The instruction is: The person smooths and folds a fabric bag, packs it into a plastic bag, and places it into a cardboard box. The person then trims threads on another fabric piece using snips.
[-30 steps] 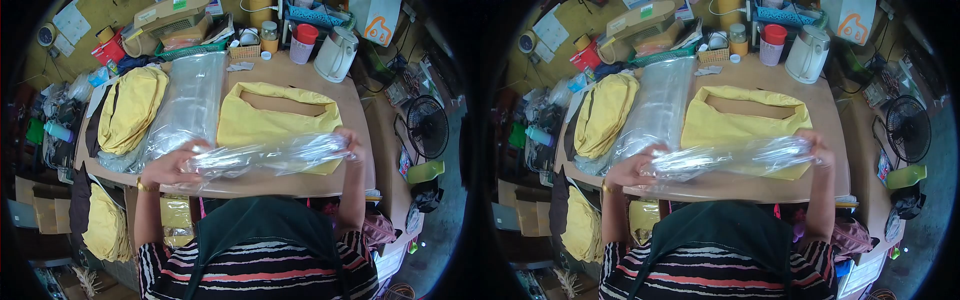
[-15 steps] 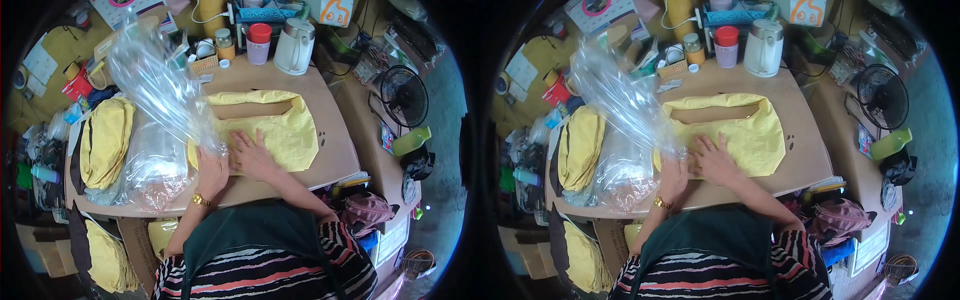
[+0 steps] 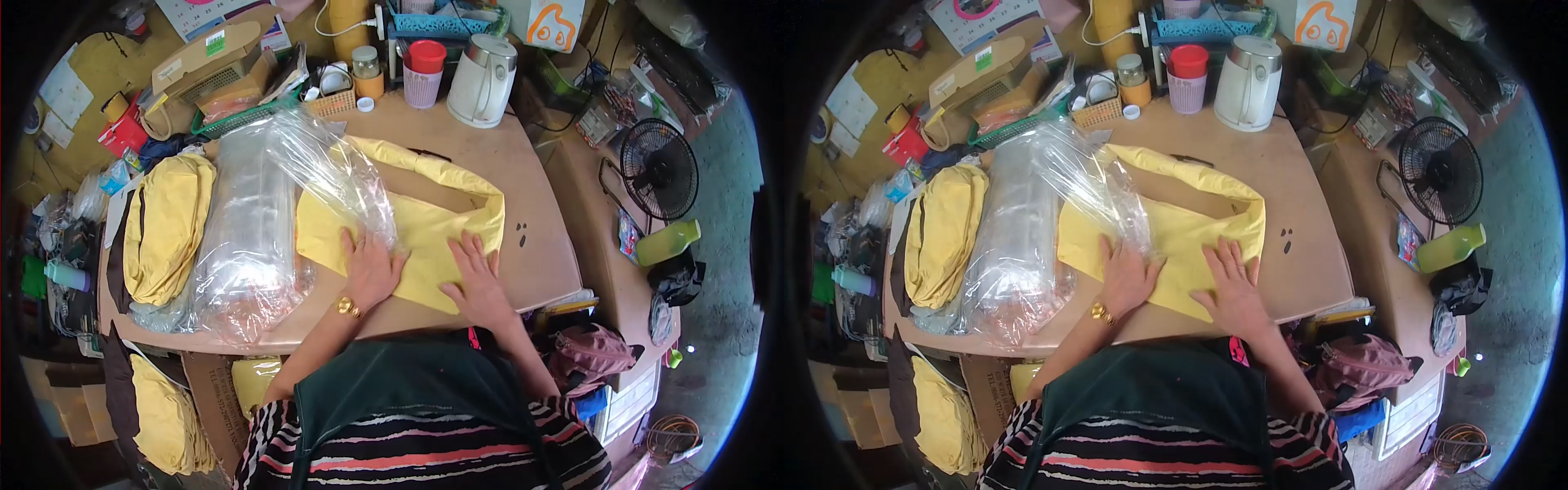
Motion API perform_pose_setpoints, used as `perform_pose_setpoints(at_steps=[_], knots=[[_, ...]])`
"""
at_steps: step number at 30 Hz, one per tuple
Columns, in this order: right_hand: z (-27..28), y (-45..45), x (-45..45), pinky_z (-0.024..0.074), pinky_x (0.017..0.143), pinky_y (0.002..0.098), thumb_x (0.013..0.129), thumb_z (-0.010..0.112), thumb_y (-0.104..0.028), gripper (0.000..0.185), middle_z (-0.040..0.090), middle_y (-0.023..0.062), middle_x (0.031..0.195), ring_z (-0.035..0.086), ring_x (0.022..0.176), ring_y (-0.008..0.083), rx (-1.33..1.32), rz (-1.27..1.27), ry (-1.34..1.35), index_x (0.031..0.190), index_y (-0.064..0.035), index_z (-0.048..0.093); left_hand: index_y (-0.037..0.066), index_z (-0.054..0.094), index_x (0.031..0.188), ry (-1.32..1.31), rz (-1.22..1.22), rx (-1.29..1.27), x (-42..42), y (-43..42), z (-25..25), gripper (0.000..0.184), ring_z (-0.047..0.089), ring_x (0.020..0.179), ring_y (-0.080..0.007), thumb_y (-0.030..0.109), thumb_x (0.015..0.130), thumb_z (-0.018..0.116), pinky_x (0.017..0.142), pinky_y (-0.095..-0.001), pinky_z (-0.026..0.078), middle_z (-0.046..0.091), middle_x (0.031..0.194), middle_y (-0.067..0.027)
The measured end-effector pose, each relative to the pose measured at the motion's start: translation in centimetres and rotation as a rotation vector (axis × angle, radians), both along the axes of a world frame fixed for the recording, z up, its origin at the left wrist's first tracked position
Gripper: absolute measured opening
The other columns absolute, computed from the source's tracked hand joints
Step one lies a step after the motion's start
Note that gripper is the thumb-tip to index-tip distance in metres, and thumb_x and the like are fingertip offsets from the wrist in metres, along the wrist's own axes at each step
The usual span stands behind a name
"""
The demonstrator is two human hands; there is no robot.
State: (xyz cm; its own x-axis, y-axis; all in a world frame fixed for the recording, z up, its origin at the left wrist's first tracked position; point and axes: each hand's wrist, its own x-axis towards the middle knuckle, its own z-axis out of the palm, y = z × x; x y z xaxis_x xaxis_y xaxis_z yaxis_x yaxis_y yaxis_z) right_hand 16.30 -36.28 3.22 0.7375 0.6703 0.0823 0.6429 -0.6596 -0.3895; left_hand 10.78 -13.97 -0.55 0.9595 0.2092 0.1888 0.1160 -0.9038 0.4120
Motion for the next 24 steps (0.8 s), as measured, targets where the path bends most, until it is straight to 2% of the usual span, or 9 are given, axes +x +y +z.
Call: perform_pose_setpoints(at_steps=[2,4,11,16,18,20,21,22,24], knots=[[1.5,-3.1,0.7,0.0113,0.111,0.0652,0.086,0.062,-0.030,0.061,0.023,0.0170,0.154,0.020,0.144,0.0339,0.175,0.129,0.108,0.140,-0.0135,0.041,-0.015,0.041,0.128,-0.032,0.028,0.041,-0.9,0.7,0.4,0.068,0.030,0.132,-0.0515,0.039,0.089,0.055,0.107,-0.0706,0.006,0.043,0.132,-0.0343],[1.9,-5.6,1.4,0.0148,0.113,0.0621,0.074,0.065,-0.012,0.058,0.028,0.0166,0.152,0.023,0.143,0.0337,-0.093,0.216,-0.173,0.130,-0.0113,0.050,-0.014,0.041,0.129,-0.053,0.066,0.075,-1.3,0.9,0.1,0.070,0.029,0.132,-0.0522,0.042,0.089,0.055,0.105,-0.0721,0.005,0.043,0.133,-0.0340],[-2.4,-4.9,4.7,0.0215,0.112,0.0587,0.066,0.060,0.000,0.045,0.040,0.0159,0.145,0.031,0.140,0.0324,0.022,0.305,-0.447,0.111,-0.0090,0.060,-0.007,0.040,0.134,-0.011,0.037,0.135,-1.2,1.9,-1.8,0.082,0.029,0.132,-0.0531,0.057,0.085,0.055,0.104,-0.0730,0.005,0.044,0.135,-0.0312],[5.3,0.5,5.4,0.0416,0.094,0.0440,0.065,0.057,0.001,0.030,0.065,0.0101,0.104,0.060,0.106,0.0280,0.335,0.444,-0.355,0.093,-0.0065,0.063,-0.002,0.040,0.138,-0.090,-0.033,0.081,-1.5,0.8,-1.8,0.084,0.030,0.135,-0.0458,0.061,0.084,0.054,0.103,-0.0738,0.004,0.044,0.138,-0.0272],[11.9,5.4,4.2,0.0461,0.076,0.0399,0.066,0.063,-0.002,0.020,0.066,0.0143,0.082,0.063,0.079,0.0319,0.093,0.459,-0.452,0.085,-0.0066,0.066,0.002,0.039,0.140,-0.118,-0.433,-0.369,-2.1,-0.8,-1.4,0.076,0.032,0.137,-0.0376,0.051,0.086,0.060,0.109,-0.0647,0.012,0.044,0.140,-0.0244],[11.3,8.5,5.9,0.0469,0.076,0.0410,0.069,0.063,0.000,0.016,0.067,0.0173,0.084,0.063,0.084,0.0344,0.152,0.589,-0.401,0.083,-0.0035,0.069,0.003,0.039,0.141,-0.113,-0.468,-0.571,-4.0,-1.5,-1.3,0.071,0.034,0.136,-0.0347,0.043,0.087,0.062,0.110,-0.0576,0.018,0.044,0.140,-0.0231],[12.3,11.5,6.3,0.0463,0.081,0.0414,0.070,0.065,-0.003,0.015,0.067,0.0178,0.090,0.062,0.090,0.0353,-0.116,0.559,-0.229,0.085,-0.0024,0.070,0.005,0.039,0.141,-0.116,-0.495,-0.778,-4.5,-1.6,-0.9,0.067,0.036,0.135,-0.0319,0.035,0.087,0.064,0.111,-0.0506,0.025,0.044,0.141,-0.0217],[13.2,14.0,6.9,0.0457,0.086,0.0419,0.071,0.068,-0.005,0.016,0.068,0.0182,0.096,0.062,0.096,0.0361,-0.382,0.521,-0.054,0.086,-0.0013,0.070,0.004,0.038,0.141,0.006,-0.411,-0.822,-5.6,-0.4,0.8,0.063,0.052,0.121,-0.0324,0.021,0.086,0.065,0.100,-0.0412,0.042,0.049,0.136,-0.0198],[9.3,17.2,11.0,0.0447,0.090,0.0417,0.069,0.071,-0.009,0.021,0.066,0.0189,0.105,0.059,0.104,0.0360,-0.421,0.673,0.111,0.088,0.0000,0.070,0.003,0.040,0.138,0.310,0.013,-0.757,-8.2,2.9,3.8,0.055,0.062,0.103,-0.0294,0.010,0.087,0.060,0.084,-0.0389,0.051,0.051,0.130,-0.0190]])
